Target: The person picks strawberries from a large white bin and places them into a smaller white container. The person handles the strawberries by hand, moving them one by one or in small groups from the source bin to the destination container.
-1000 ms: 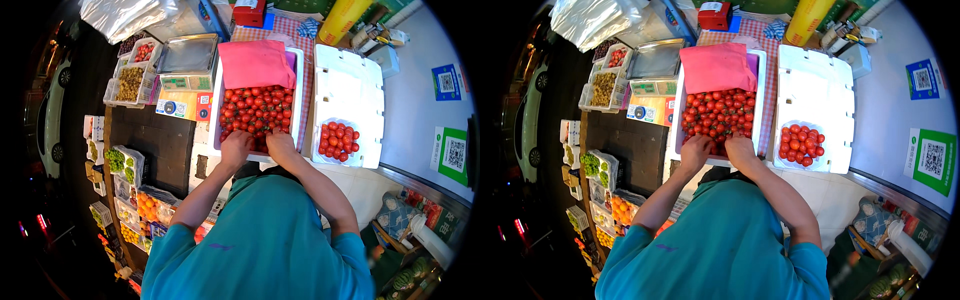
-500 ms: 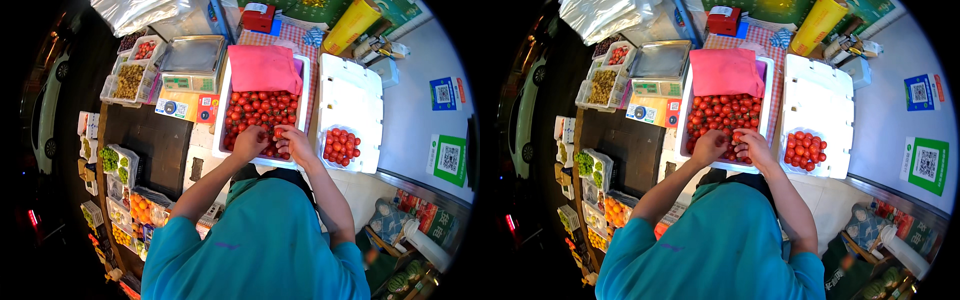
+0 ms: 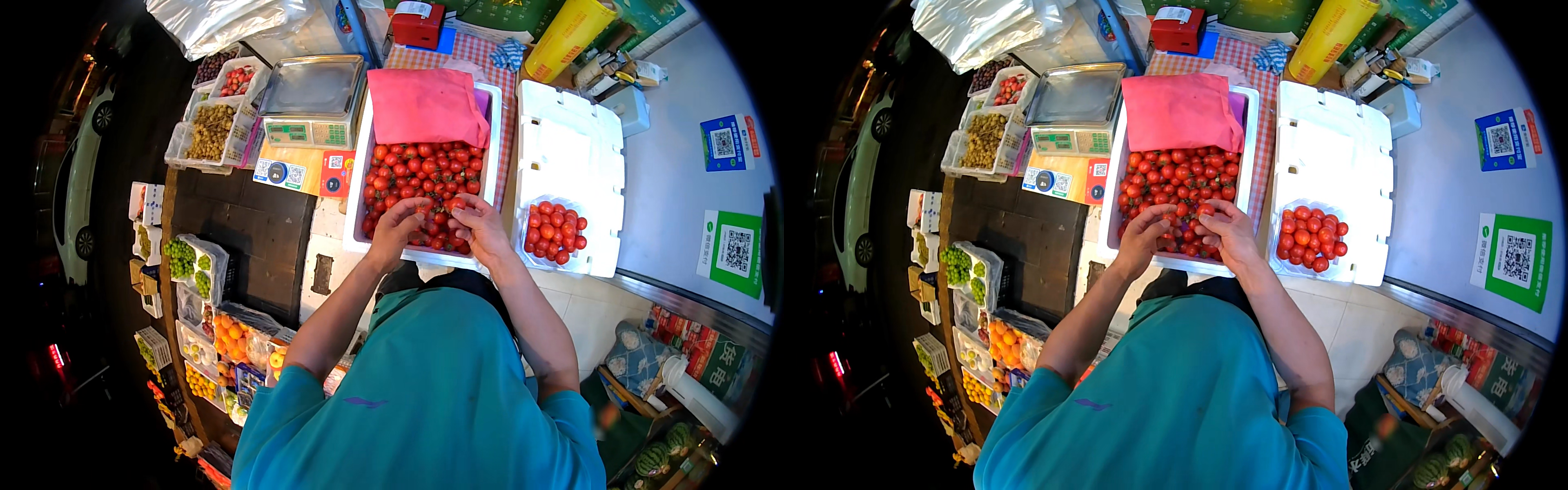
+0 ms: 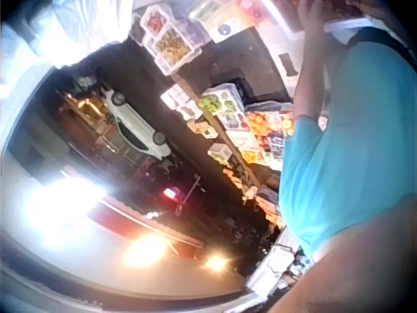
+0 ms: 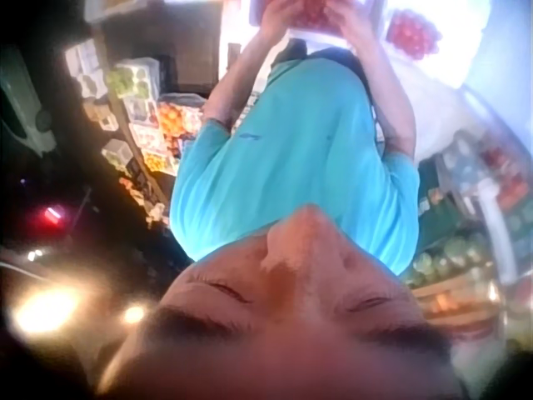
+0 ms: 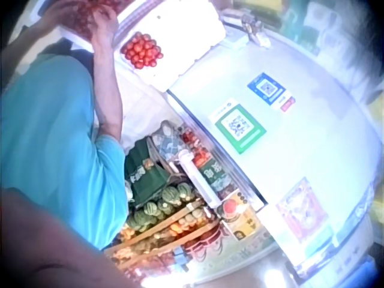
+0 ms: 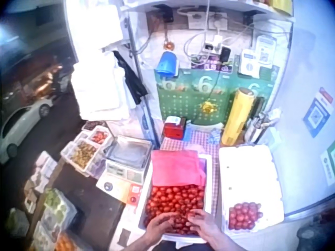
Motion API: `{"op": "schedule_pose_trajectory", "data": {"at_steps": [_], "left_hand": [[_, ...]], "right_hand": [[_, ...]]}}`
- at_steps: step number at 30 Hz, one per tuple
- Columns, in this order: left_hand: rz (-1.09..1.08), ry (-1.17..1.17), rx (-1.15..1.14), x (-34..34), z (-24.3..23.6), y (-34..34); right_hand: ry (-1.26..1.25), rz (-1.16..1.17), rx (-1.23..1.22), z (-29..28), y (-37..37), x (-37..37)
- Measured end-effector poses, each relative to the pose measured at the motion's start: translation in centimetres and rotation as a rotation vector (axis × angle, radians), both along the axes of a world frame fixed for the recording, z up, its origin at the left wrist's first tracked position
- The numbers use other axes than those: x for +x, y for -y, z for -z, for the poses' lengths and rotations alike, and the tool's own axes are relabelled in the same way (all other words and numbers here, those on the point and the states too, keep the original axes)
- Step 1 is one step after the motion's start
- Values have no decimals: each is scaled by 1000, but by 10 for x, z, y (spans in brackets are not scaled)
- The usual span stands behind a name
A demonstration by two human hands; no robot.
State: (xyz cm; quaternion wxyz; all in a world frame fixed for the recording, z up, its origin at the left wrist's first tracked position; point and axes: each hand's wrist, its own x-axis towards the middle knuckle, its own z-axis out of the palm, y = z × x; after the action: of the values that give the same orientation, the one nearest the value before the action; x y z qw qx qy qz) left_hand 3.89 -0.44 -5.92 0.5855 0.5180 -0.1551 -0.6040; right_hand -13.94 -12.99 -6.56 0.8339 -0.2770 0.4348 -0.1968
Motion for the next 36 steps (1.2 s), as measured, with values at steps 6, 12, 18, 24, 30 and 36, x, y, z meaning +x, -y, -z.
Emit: {"op": "schedule_pose_trajectory", "data": {"at_steps": [6, 12, 18, 24, 30, 36], "left_hand": [[-91, -176, -48, -2, 23, -6], [-150, -314, 23, -4, 30, -6], [-9, 199, 86, -8, 19, 3], [-39, 911, -112, -32, 1, 14], [-167, 551, 98, -23, 21, 23], [-17, 1138, 191, 21, 21, 5]], "right_hand": [[38, 82, -9, 7, -5, 0], [117, 112, 128, 2, -9, -3], [147, 64, 255, 6, -11, -7], [101, 14, 194, 9, -18, -3], [8, -39, -111, -12, -26, 12], [-319, -309, -429, -1, -6, 11]]}}
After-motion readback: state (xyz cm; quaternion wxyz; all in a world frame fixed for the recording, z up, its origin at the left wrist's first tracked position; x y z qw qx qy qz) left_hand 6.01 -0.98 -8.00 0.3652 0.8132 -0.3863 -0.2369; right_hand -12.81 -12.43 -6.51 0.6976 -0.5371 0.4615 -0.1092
